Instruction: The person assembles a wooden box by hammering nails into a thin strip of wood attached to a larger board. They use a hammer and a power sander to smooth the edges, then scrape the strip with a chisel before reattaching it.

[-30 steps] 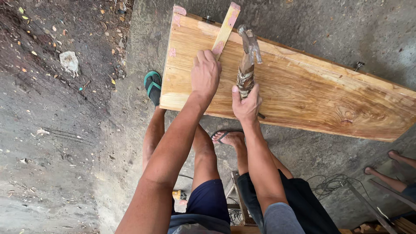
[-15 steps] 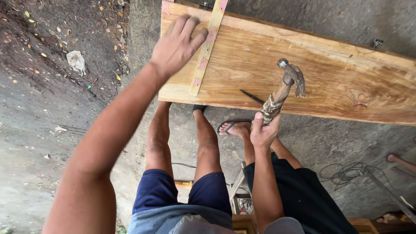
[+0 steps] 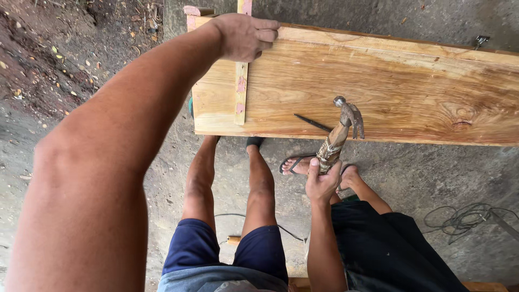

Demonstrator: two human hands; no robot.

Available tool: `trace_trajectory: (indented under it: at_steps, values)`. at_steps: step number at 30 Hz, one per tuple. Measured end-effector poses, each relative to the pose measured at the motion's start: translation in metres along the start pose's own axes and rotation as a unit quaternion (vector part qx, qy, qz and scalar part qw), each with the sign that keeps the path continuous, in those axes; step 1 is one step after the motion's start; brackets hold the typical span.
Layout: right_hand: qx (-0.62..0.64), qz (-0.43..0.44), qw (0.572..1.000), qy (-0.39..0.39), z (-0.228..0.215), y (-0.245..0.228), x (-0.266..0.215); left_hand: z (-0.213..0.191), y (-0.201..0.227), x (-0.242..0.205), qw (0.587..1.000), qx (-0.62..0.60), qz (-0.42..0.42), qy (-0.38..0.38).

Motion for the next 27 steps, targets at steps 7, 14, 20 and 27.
trace_trajectory:
  at_steps: [7, 14, 20, 27]
  values:
    - [-0.007, -0.002, 1.000, 0.012, -0.010, -0.006, -0.002, -0.003, -0.001, -0.090, 0.924, -0.178, -0.335, 0.048]
    - [0.072, -0.022, 0.997, -0.034, 0.011, -0.045, 0.016, -0.058, 0.139, -0.135, 0.588, -0.419, -0.688, 0.072]
    - [0.101, -0.013, 0.980, -0.172, 0.043, -0.056, 0.003, -0.085, 0.228, -0.098, 0.531, -0.428, -0.727, 0.082]
    - [0.124, 0.066, 0.958, -0.251, 0.073, -0.043, -0.077, -0.079, 0.260, -0.091, 0.571, -0.399, -0.708, 0.112]
Point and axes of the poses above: each hand's wrist, its own x-axis towards the middle knuckle, its own z-axis out of the palm, y = z × x, the point moved 6 cm from there along x, towards the middle knuckle, and after that the axes turned 8 degrees about x, right-handed, at the moved point
